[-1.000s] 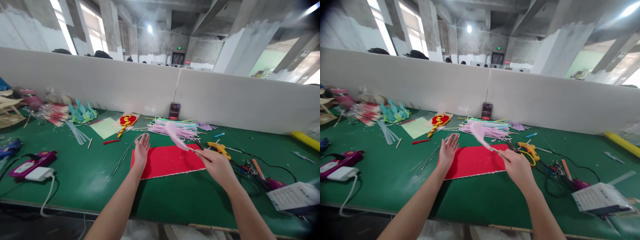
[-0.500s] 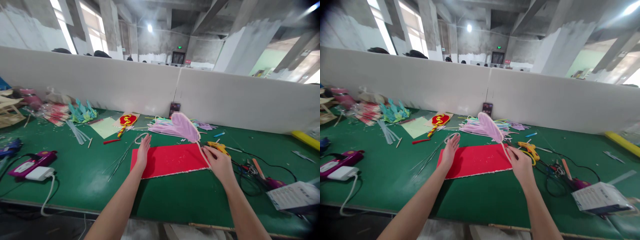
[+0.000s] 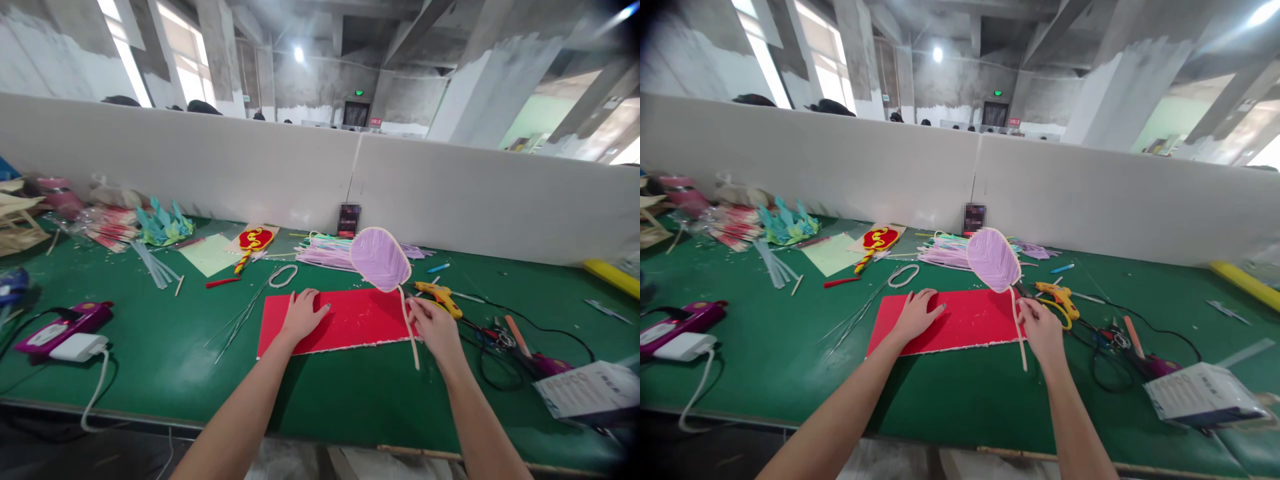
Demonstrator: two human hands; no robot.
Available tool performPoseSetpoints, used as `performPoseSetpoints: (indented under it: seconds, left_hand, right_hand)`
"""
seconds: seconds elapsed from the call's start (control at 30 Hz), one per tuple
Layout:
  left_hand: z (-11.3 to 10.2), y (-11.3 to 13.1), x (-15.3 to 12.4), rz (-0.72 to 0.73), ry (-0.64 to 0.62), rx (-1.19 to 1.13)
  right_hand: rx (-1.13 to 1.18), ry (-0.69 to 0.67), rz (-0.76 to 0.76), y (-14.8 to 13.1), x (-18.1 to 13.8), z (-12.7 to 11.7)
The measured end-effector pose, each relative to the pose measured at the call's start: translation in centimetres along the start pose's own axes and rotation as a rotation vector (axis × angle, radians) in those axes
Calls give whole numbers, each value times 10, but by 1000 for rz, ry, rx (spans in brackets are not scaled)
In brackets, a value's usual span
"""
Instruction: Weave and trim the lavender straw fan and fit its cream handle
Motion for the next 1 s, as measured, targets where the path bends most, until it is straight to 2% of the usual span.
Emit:
performPoseSetpoints:
  seconds: [0.13,0.43,0.73,1.0]
  left_hand:
    - [-1,3,2,33,-67,38]
    - [-4,5,5,104,-202,179]
    - [-8,7,19,138,-270,267]
    - [-10,6,14,123,-288,392]
  right_hand:
    - [-29,-74,-6,8,0,14]
    - [-306,-105,-40,21,-18,49]
    - [-386,-166,17,10,-24,53]
    - [-267,-191,102,7,-21,53]
Point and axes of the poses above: each hand's wrist, its own x-axis towards the middle knuckle, its own z-axis out of the palm, y = z × x, the point moved 3 cm from there along x, towards the middle knuckle, and after that the axes turned 9 degrees about -x, right-handed, at the moved point
